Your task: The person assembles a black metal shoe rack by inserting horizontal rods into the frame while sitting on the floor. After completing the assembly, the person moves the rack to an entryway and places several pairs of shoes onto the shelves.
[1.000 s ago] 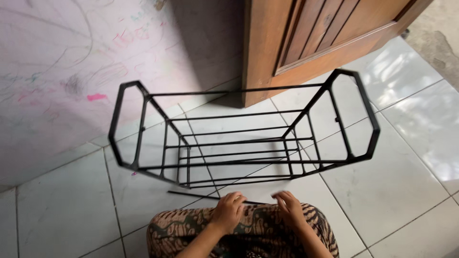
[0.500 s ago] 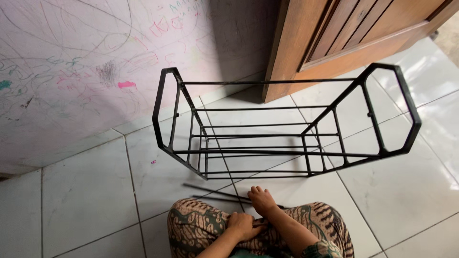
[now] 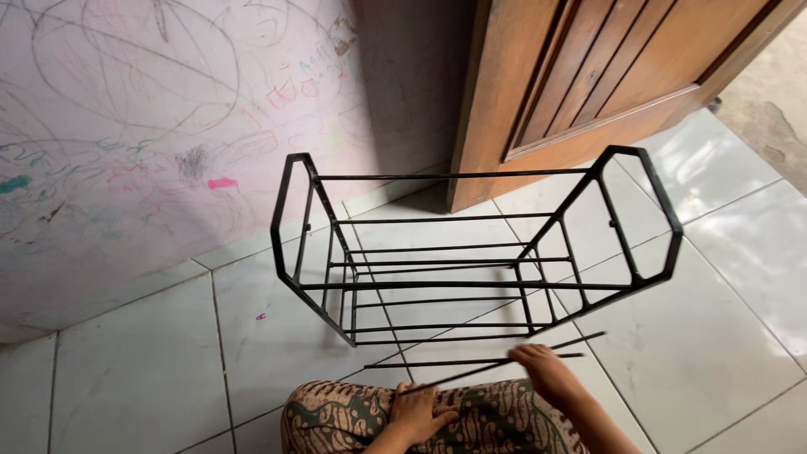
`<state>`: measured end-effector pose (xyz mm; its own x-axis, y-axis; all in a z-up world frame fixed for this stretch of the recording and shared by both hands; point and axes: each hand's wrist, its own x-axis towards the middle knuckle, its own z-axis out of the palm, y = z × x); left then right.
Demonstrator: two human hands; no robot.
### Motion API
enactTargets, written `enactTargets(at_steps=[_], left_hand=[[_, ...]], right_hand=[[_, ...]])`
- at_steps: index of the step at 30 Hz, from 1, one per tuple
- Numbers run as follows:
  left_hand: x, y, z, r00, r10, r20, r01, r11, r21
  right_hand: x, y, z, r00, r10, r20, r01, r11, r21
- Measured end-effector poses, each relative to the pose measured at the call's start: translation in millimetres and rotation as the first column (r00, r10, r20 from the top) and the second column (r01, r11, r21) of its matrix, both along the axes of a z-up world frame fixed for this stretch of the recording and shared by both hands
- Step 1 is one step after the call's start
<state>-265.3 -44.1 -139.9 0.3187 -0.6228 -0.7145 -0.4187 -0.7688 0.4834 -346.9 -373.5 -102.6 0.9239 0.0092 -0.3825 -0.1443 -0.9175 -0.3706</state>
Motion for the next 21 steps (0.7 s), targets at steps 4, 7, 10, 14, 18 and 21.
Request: enactTargets(at_steps=[4,7,10,14,18,21], left_hand=[[0,3,-3,0.98,0.065,0.188,-0.027,0.98,-0.195],[-4,8,14,0.951,0.212,0.225,-0.119,0.923,-0.366],[-7,12,38,0.914,0.355,0.194,-0.233,0.853,-0.467],[-3,12,58,0.857,0.484,0.178,-0.32,0.77,-0.552],[-8,27,57,0.85,0.467,0.244,-0.301,0.81,-0.503],[8,40,54,0.785,0.53,0.32,-0.301,0.778,-0.551]], right_hand=[[-95,-67,33,0.73,-0.117,0.673,0.232,0.969,-0.084],[-158,-106,28,0.651,-0.301,0.697,0.532,0.836,-0.136],[-186,-121,-3,0.598,-0.634,0.49,0.79,0.569,-0.228],[-162,-123,-40,0.556,-0.795,0.243,0.803,0.439,-0.403],[-138,-125,-45,0.479,-0.87,0.119,0.791,0.369,-0.487],[-127,-128,-34,0.462,-0.882,0.087,0.826,0.393,-0.404]])
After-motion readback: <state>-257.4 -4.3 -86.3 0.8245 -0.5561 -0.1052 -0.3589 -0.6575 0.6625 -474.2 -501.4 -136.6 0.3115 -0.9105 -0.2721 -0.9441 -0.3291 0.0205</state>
